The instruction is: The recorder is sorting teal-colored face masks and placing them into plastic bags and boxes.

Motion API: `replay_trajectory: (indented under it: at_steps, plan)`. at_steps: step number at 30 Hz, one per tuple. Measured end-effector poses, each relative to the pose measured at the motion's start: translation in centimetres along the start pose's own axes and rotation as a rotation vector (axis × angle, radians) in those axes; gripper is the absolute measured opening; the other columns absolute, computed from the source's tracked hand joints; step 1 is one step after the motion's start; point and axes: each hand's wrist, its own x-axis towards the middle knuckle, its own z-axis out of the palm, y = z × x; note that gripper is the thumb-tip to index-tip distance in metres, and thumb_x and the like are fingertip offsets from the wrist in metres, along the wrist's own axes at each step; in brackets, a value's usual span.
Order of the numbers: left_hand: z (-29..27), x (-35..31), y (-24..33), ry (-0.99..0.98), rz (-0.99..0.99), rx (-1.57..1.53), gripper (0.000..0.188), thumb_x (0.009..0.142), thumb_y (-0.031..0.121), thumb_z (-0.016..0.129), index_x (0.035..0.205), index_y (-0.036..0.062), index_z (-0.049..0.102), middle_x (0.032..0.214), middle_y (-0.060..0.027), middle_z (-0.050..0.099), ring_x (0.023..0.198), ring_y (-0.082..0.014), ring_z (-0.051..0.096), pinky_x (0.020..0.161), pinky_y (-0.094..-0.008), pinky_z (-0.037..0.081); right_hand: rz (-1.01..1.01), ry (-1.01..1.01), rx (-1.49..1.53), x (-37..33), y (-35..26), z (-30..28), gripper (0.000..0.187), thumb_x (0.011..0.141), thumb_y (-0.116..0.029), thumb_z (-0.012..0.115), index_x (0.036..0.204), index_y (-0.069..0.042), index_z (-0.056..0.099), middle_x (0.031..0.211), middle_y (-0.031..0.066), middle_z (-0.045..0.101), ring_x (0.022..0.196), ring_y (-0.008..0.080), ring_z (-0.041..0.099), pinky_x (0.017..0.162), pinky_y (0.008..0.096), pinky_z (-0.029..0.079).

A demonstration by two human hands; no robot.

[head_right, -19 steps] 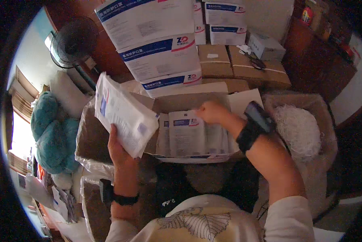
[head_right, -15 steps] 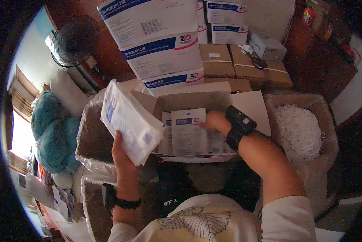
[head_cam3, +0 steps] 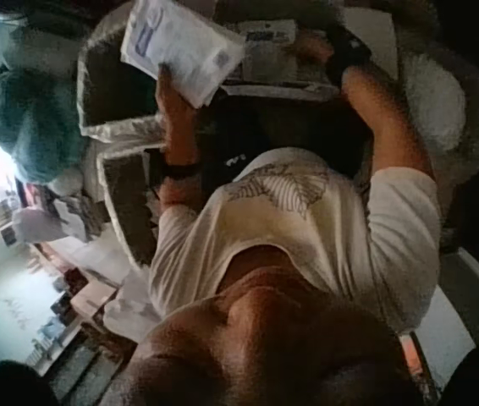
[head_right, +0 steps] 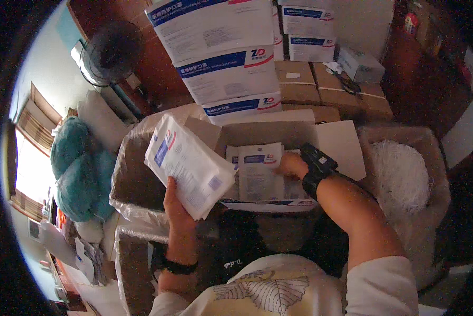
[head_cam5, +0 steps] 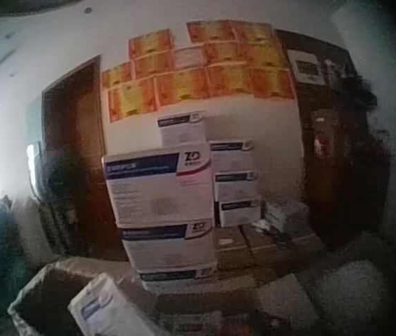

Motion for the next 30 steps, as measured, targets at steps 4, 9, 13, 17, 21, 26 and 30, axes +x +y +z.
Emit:
replay_trajectory:
  at_steps: [4,9,13,17,21,26,30]
  plan:
    - [0.1,0.1,-0.5,-0.022,0.014,0.002,0.043,0.087,0.028,0.045,0.122,0.0048,0.036,0.117,-0.0140,0.048,0.103,-0.0297,0.051,0.084,-0.0458,0.044,-0.053,-0.093,0.070,1.8,1.5,0.9,0.036,0.077,-0.028,0.057,0.101,-0.001,0.055,0.094,0.0181,0.059,0.084,0.0284,0.058,0.072,0.0372,0.045]
    - [0.1,0.0,-0.6,0.023,0.135,0.061,0.038,0.087,0.023,0.047,0.120,0.0068,0.037,0.114,-0.0140,0.049,0.100,-0.0297,0.052,0.082,-0.0453,0.046,-0.288,0.334,0.271,-0.4,0.1,1.9,0.019,0.081,-0.016,0.052,0.094,-0.003,0.050,0.084,0.0148,0.057,0.078,0.0221,0.056,0.070,0.0337,0.044]
    - [-0.3,-0.6,-0.4,0.053,0.239,0.096,0.036,0.087,0.020,0.047,0.119,0.0054,0.038,0.111,-0.0138,0.051,0.096,-0.0292,0.055,0.081,-0.0438,0.047,-0.429,0.836,0.445,-4.9,2.2,-3.5,0.020,0.085,-0.017,0.047,0.100,-0.004,0.045,0.084,0.0099,0.058,0.075,0.0241,0.057,0.063,0.0346,0.044]
    - [1.0,-1.2,-2.2,0.116,0.247,0.227,0.038,0.087,0.023,0.048,0.118,0.0040,0.038,0.111,-0.0128,0.051,0.095,-0.0279,0.055,0.080,-0.0403,0.047,-0.550,0.841,0.814,-12.5,0.0,-7.5,0.016,0.087,-0.015,0.046,0.099,-0.005,0.044,0.079,0.0011,0.050,0.069,0.0103,0.048,0.062,0.0258,0.043]
    - [1.7,-1.5,-5.6,0.199,0.135,0.207,0.042,0.088,0.028,0.047,0.120,0.0035,0.037,0.113,-0.0130,0.050,0.101,-0.0268,0.052,0.083,-0.0394,0.044,-0.700,0.733,0.641,-13.1,-2.9,-3.9,0.016,0.084,-0.012,0.049,0.097,-0.005,0.043,0.076,0.0083,0.054,0.068,0.0208,0.056,0.061,0.0317,0.045]
    - [2.6,-3.1,-7.4,0.050,-0.004,-0.045,0.043,0.088,0.030,0.045,0.121,0.0033,0.036,0.115,-0.0141,0.048,0.106,-0.0269,0.048,0.087,-0.0407,0.041,-0.624,0.743,0.397,-12.7,-4.0,-2.1,0.015,0.081,-0.011,0.051,0.091,-0.004,0.042,0.076,0.0192,0.056,0.073,0.0376,0.056,0.060,0.0426,0.045]
    - [2.2,-3.5,-8.0,0.000,0.031,0.239,0.043,0.087,0.028,0.047,0.121,0.0034,0.036,0.116,-0.0158,0.047,0.106,-0.0295,0.048,0.088,-0.0422,0.040,-0.703,0.777,0.360,-12.1,-4.3,-1.1,0.018,0.080,-0.011,0.053,0.092,-0.004,0.042,0.079,0.0187,0.057,0.072,0.0378,0.057,0.061,0.0442,0.045]
